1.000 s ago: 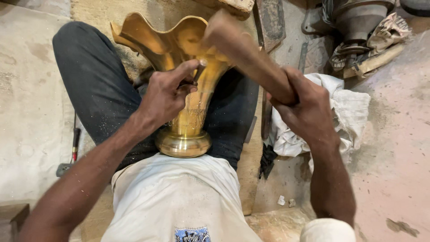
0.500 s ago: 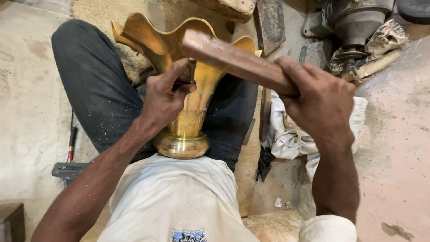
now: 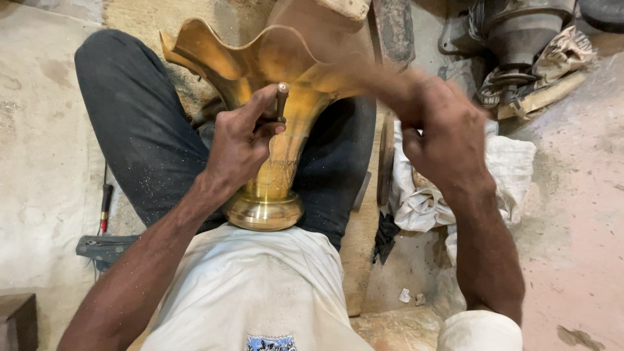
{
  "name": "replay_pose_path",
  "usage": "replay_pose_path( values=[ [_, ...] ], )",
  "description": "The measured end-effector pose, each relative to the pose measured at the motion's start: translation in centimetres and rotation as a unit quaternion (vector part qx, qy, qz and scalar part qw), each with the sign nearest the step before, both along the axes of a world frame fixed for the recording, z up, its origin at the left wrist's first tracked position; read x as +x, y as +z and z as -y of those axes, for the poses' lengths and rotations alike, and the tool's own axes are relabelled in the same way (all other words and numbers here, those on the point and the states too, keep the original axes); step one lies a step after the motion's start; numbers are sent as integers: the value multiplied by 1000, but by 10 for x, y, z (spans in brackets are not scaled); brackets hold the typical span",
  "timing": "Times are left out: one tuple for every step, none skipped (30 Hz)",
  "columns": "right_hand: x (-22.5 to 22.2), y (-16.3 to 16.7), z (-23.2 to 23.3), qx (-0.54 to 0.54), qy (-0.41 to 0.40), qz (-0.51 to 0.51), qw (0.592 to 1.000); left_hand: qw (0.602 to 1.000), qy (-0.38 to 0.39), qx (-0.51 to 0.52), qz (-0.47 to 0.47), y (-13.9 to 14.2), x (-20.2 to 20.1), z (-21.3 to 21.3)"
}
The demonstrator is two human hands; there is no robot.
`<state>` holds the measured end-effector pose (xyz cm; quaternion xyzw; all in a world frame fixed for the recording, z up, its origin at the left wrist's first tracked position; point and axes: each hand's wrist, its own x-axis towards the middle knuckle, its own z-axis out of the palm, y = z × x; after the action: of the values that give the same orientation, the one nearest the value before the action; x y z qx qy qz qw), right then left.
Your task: The person sits on the floor with a brass vase on their lap and decorates its surface by hammering. They hold a small punch against the brass with one hand and strike it with a wooden mallet in the other, repositioning the punch repeatedly to work patterned designs around the vase body.
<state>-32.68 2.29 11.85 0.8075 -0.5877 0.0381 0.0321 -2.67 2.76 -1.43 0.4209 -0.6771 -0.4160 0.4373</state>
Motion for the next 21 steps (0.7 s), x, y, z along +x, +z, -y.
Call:
replay_pose_path(
  values=[
    [-2,0,0,-41,75,-159,984,1000,3,4,7,-1,-1,-1],
    [-3,1,1,-19,63,-60,996,1000,9,2,-5,-2,-2,-3],
    [-3,2,3,3,50,39,998,1000,15,-1,-15,-3,-2,-6],
    [-2,3,4,26,36,137,990,999,19,-3,-27,-5,-3,-8],
    [-2,6,4,35,42,34,998,999,27,-5,-15,-6,-4,-10],
    [-1,11,2,42,50,-69,995,999,37,-10,-3,-7,-7,-10],
    [1,15,2,46,56,-171,983,999,46,-17,10,-9,-8,-9],
    [4,19,4,28,69,-146,986,998,56,-2,7,-10,-8,-10],
    [6,24,6,12,82,-121,989,998,66,16,3,-10,-9,-13],
    [10,29,7,-3,95,-97,991,997,75,34,-1,-10,-10,-18],
    [15,33,6,30,86,-119,989,996,88,10,-13,-10,-11,-22],
    [20,38,6,61,79,-142,985,994,102,-16,-26,-9,-12,-26],
    [24,42,7,90,71,-164,980,991,116,-44,-39,-10,-12,-29],
    [27,48,8,57,101,-169,979,990,128,-38,-51,-10,-13,-31],
    [31,53,9,26,131,-173,976,988,139,-29,-62,-11,-14,-34],
    [34,58,9,-4,160,-177,971,986,151,-21,-74,-12,-14,-36],
    [39,61,8,17,152,-186,970,985,152,-18,-82,-14,-13,-37],
    [43,64,6,40,145,-196,969,984,153,-15,-91,-15,-14,-38],
    [46,67,5,61,138,-206,967,983,155,-13,-101,-18,-14,-39],
    [48,70,5,34,159,-241,957,982,161,-11,-99,-20,-14,-39],
    [50,72,5,7,180,-274,945,981,166,-8,-96,-21,-15,-40]
  ],
)
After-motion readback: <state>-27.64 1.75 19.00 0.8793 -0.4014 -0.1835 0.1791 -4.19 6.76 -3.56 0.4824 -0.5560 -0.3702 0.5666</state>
